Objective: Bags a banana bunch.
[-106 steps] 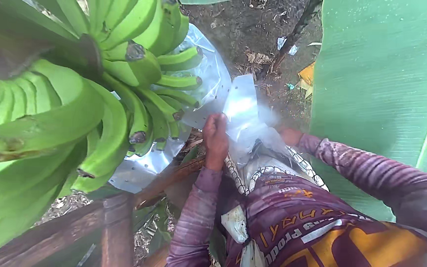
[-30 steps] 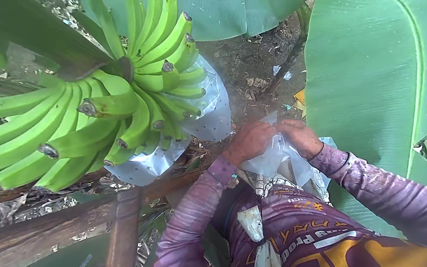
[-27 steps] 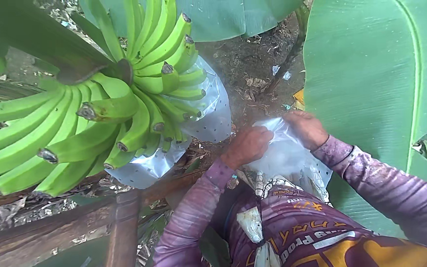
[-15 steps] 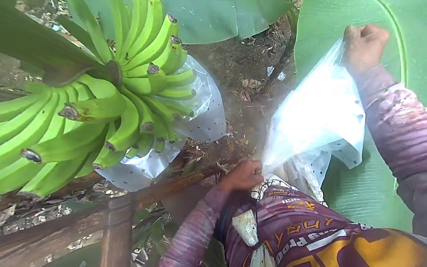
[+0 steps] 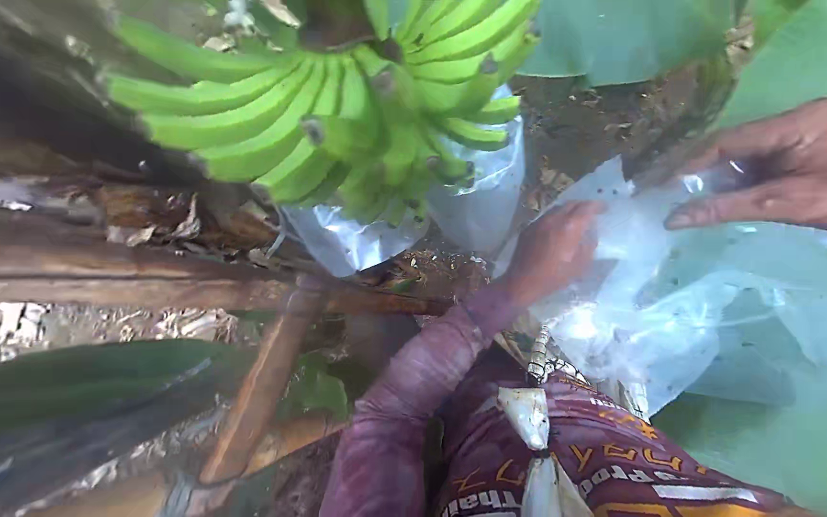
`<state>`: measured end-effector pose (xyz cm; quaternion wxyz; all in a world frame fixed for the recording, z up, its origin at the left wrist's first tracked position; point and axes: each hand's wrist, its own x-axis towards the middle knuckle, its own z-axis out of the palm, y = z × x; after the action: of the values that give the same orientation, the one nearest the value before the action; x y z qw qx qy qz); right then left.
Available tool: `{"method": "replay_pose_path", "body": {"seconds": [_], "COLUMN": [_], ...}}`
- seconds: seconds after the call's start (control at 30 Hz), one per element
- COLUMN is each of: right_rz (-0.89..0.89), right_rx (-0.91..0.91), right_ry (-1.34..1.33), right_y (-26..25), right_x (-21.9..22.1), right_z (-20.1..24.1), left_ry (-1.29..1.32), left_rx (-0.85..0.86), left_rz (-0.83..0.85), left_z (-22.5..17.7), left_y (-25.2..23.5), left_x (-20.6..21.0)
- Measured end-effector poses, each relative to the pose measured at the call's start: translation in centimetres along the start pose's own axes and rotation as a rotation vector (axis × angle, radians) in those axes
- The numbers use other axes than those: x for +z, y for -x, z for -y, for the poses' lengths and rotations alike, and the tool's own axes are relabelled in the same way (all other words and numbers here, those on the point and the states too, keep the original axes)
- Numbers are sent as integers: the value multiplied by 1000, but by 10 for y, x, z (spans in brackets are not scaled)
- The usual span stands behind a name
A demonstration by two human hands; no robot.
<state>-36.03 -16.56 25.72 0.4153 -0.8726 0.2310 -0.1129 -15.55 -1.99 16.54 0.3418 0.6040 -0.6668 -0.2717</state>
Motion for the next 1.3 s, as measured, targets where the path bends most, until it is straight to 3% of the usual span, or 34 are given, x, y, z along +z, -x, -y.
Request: {"method": "replay_pose_path", "body": {"seconds": [0.13, 0.23, 0.33, 0.47, 0.57, 0.67, 0.8, 0.97, 1.13, 1.3], "right_rz": [180, 212, 149, 25, -149, -205, -225, -216, -300, -381], "right_rx": [-81, -96, -154, -143, -122, -123, -95, -257, -156, -111], "right_ry": [195, 308, 231, 41, 31, 182, 242, 147, 263, 321], "right_y": [-22, -58, -103, -158, -180, -192, -206, -206, -203, -206], "right_x": [-9, 11, 49, 111, 134, 133, 133, 143, 141, 148], "right_z": [-22, -23, -31, -33, -29, -37, -35, -31, -25, -41], "left_ry": [57, 104, 36, -334, -426, -397, -344, -223, -268, -136], "left_rx": [-200, -311, -390, -549, -649, -663, -725, -608, -658, -606], "left_rz": [88, 134, 210, 306, 416, 487, 320, -200, -150, -55], "left_z": [33, 59, 77, 89, 77, 83, 93, 88, 125, 85], "left_y": [36, 66, 92, 117, 127, 149, 166, 107, 72, 96], "left_x": [-29, -63, -109, -155, -161, -146, -132, -109, -85, -123]}}
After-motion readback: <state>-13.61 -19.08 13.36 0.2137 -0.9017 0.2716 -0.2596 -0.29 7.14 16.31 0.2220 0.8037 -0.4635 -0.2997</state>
